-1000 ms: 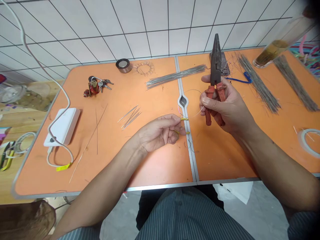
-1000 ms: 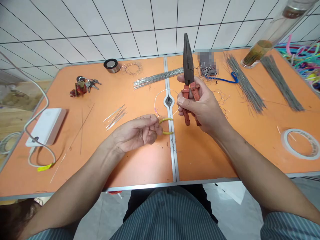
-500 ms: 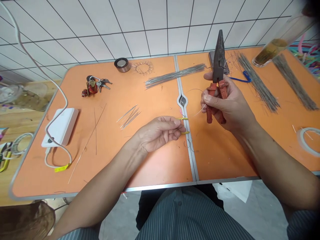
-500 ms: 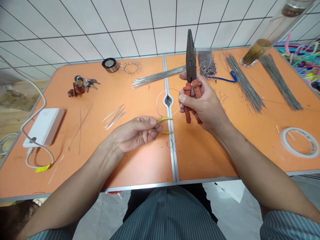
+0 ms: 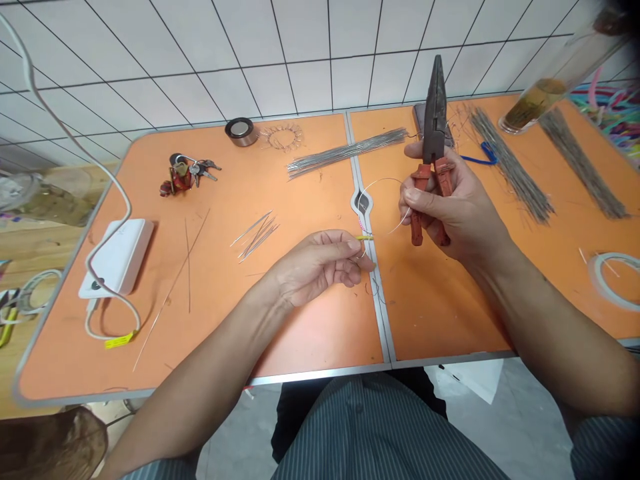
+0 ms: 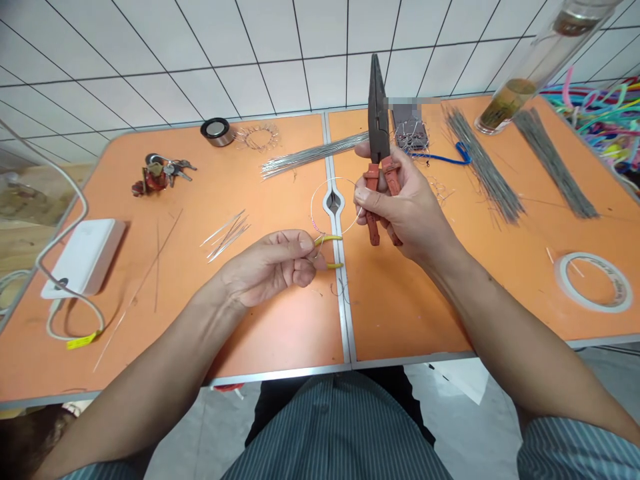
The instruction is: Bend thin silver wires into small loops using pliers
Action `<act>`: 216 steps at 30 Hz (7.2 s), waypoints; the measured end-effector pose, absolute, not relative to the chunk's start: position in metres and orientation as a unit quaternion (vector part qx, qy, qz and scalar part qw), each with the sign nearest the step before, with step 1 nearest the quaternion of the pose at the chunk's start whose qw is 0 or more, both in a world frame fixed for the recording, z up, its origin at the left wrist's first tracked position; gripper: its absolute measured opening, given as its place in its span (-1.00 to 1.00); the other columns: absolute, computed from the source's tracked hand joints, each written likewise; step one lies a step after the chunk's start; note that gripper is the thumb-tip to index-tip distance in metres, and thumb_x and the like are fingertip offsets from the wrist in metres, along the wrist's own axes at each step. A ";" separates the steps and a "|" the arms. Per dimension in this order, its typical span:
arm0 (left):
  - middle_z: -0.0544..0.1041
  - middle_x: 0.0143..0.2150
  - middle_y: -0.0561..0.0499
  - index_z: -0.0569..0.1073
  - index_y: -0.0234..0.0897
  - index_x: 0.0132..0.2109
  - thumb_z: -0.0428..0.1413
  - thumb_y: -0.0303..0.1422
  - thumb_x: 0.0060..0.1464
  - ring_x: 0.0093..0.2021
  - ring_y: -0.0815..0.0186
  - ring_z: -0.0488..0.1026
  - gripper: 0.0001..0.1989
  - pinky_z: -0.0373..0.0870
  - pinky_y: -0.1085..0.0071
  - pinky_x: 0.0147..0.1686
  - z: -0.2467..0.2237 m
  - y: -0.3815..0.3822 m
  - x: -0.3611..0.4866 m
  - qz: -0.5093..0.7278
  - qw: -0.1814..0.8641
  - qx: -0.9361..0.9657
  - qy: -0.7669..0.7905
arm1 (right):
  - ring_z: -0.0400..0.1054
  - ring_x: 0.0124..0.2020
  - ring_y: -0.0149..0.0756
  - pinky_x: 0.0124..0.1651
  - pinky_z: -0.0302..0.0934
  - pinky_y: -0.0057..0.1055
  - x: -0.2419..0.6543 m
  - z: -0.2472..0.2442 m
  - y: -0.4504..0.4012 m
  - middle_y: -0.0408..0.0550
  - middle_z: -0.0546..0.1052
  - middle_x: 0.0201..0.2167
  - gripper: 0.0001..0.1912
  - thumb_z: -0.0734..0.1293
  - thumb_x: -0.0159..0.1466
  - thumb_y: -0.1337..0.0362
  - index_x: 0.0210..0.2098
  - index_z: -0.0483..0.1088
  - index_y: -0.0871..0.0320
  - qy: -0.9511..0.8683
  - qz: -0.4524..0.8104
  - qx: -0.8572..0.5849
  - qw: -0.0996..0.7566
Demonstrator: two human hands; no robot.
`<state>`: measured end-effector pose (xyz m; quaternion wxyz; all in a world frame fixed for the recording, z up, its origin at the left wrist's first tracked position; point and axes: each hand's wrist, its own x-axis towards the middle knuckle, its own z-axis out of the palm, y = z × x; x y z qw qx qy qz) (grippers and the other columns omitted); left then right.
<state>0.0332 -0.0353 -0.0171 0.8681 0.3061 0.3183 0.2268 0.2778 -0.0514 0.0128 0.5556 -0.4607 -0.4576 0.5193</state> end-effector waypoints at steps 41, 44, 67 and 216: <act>0.67 -0.36 -0.03 0.66 -0.34 -0.26 0.41 -0.29 0.17 -0.43 0.42 0.55 -0.81 0.51 0.52 -0.38 -0.014 -0.043 0.042 0.345 0.727 0.457 0.379 | 0.43 -0.37 -0.29 -0.33 0.53 -0.29 0.266 0.005 -0.057 -0.19 0.46 -0.31 -0.43 0.62 0.28 0.19 0.21 0.44 -0.07 -0.545 0.445 -0.487 0.517; 0.67 -0.36 -0.06 0.69 -0.37 -0.26 0.44 -0.32 0.15 -0.41 0.39 0.58 -0.82 0.56 0.49 -0.34 -0.016 -0.042 0.042 0.345 0.743 0.425 0.386 | 0.46 -0.35 -0.29 -0.28 0.55 -0.28 0.264 0.006 -0.058 -0.17 0.52 -0.29 -0.50 0.60 0.33 0.11 0.19 0.46 -0.07 -0.529 0.451 -0.493 0.523; 0.72 -0.34 -0.06 0.60 -0.37 -0.25 0.41 -0.44 0.20 -0.43 0.38 0.64 -0.86 0.61 0.47 -0.33 -0.015 -0.038 0.043 0.425 0.752 0.326 0.383 | 0.48 -0.44 -0.29 -0.48 0.41 -0.33 0.235 -0.010 -0.071 -0.22 0.55 -0.32 -0.39 0.66 0.19 0.21 0.16 0.44 -0.05 -0.497 0.515 -0.528 0.458; 0.45 -0.58 0.11 0.45 -0.27 -0.44 0.20 -0.47 0.38 -0.60 0.49 0.30 -0.65 0.24 0.51 -0.53 -0.025 -0.054 0.064 0.446 0.688 0.355 0.449 | 0.36 -0.50 -0.34 -0.65 0.31 -0.43 0.232 -0.006 -0.071 -0.27 0.46 -0.38 -0.28 0.72 0.09 0.17 0.15 0.39 -0.01 -0.482 0.566 -0.520 0.420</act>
